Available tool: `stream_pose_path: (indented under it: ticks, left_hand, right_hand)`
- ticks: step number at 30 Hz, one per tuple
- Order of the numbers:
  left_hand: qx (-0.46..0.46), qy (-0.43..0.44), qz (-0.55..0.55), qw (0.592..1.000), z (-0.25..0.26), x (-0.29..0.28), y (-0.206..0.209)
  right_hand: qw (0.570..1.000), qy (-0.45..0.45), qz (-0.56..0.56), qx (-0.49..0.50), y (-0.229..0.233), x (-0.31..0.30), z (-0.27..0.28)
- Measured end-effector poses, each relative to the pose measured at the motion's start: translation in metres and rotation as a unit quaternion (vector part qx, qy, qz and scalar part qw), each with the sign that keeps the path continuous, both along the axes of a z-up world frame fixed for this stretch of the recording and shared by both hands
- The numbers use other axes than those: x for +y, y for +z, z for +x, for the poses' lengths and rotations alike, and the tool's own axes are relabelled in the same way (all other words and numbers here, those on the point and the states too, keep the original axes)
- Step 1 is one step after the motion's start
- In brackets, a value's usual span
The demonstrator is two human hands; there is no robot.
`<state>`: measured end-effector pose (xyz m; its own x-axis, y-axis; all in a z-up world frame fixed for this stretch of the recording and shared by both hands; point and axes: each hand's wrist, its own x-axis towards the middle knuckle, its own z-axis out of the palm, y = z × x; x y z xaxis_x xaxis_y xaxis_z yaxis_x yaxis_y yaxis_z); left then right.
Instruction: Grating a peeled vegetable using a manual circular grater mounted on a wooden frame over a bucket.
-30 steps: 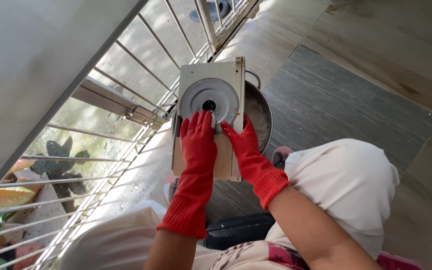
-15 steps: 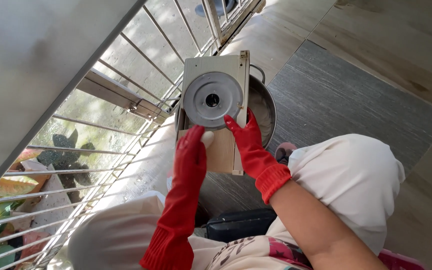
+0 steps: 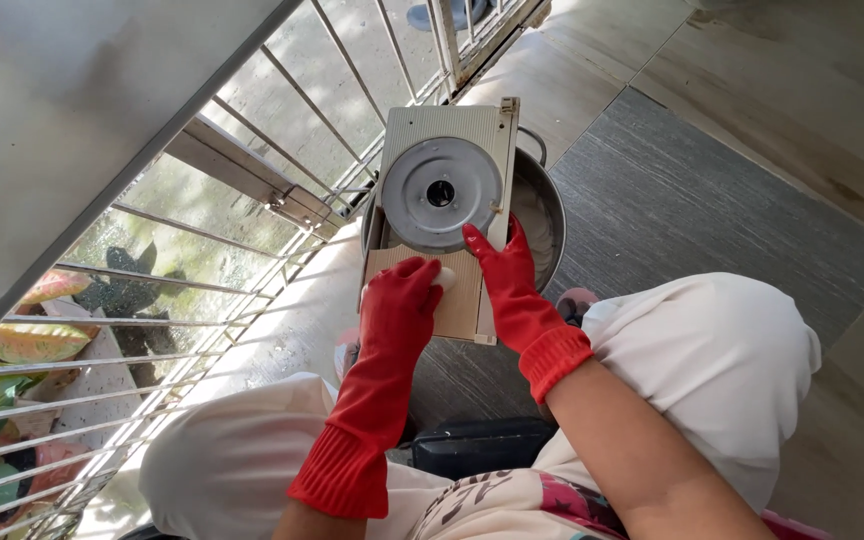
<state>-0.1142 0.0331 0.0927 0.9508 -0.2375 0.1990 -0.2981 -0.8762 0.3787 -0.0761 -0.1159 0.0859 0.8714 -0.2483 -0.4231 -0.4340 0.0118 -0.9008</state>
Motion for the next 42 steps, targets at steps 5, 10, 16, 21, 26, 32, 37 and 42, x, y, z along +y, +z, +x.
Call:
stream_pose_path:
  ticks: [5,10,16,21,26,32,37,42]
  left_hand:
    - [-0.021,0.049,-0.03,0.998,0.003,-0.002,0.013]
    - [-0.011,0.073,-0.076,0.994,0.012,-0.01,-0.037]
    - [-0.075,0.062,-0.096,0.991,0.006,-0.013,-0.043]
    - [-0.096,0.076,-0.072,0.99,0.006,-0.013,-0.051]
    - [-0.103,0.092,-0.086,0.987,0.013,-0.015,-0.056]
    - [-0.096,0.116,-0.138,0.979,0.012,-0.022,-0.054]
    - [-0.1,0.102,-0.151,0.978,0.011,-0.025,-0.043]
    - [-0.106,0.092,-0.176,0.974,0.007,-0.024,-0.046]
  right_hand:
    - [1.0,0.0,-0.017,0.007,-0.035,-0.004,0.007]
    - [1.0,0.002,-0.022,0.007,-0.03,-0.004,0.009]
    - [1.0,0.007,-0.024,0.011,-0.011,0.0,0.007]
    - [0.999,0.003,-0.032,0.024,-0.034,-0.005,0.008]
    - [0.999,0.012,-0.034,0.027,-0.038,-0.006,0.009]
    - [0.999,0.008,-0.031,0.033,-0.027,-0.004,0.009]
    - [0.999,0.0,-0.033,0.031,-0.02,-0.004,0.009]
    - [0.999,0.004,-0.026,0.033,-0.002,-0.003,0.004]
